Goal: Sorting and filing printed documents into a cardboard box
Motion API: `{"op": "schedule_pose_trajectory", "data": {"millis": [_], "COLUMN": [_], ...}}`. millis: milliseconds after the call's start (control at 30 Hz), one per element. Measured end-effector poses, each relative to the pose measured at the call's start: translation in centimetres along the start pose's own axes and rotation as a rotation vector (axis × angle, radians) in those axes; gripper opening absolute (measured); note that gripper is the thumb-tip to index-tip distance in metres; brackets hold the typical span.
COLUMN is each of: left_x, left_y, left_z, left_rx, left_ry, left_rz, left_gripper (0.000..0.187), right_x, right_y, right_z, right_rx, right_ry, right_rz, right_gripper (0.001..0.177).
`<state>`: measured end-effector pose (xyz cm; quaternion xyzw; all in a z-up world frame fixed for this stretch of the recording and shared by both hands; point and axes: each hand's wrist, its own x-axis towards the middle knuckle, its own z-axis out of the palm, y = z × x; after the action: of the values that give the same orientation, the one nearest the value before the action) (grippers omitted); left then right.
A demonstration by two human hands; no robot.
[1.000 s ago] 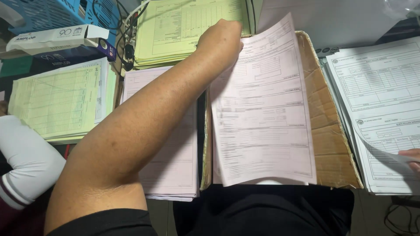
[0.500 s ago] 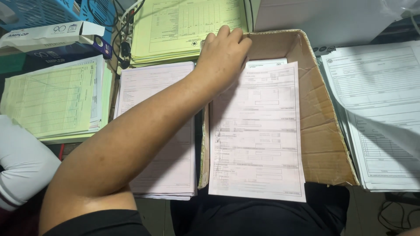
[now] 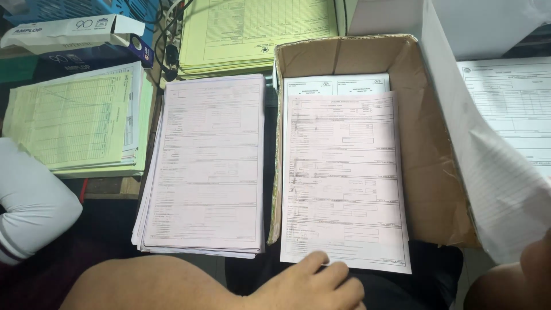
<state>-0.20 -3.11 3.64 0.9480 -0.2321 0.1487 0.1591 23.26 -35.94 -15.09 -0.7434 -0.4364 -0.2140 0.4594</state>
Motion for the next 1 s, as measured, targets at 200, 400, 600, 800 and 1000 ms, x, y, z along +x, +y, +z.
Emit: {"op": "schedule_pose_trajectory", "data": {"millis": [200,400,600,800,1000], "left_x": [-0.7,-3.3,-3.0,-3.8,-1.8], "left_y": [-0.7,-1.7,-2.2,-2.5,-3.0], "left_z": [-3.6,-3.2,-0.4,4.5,4.1], "left_rx": [-0.2,-0.839,-0.78,-0.367,-0.291], "left_ry": [0.038,-0.147,-0.03,0.02,0.093], "left_rz": [-0.08,-0.108,-0.232,-0.313,-0.268], "left_gripper": [0.009,0.031,0.022,0.029,0.039], "right_x": [18.9,19.9,18.4,17.0,17.9], "right_y": [-10.6,-21.2,-20.6,-20.1,-20.0], "right_z": [4.7,8.3,10.3,11.2,11.6], "right_rx": [-0.003,-0.06,0.062,0.182,0.544], "right_ry": [-0.189,-0.389,-0.462,-0.593,-0.817], "right_rz": [-0.154,-0.221,-0.148,-0.066,0.114], "right_gripper": [0.016,0.024,0.026,0.031,0.036]}}
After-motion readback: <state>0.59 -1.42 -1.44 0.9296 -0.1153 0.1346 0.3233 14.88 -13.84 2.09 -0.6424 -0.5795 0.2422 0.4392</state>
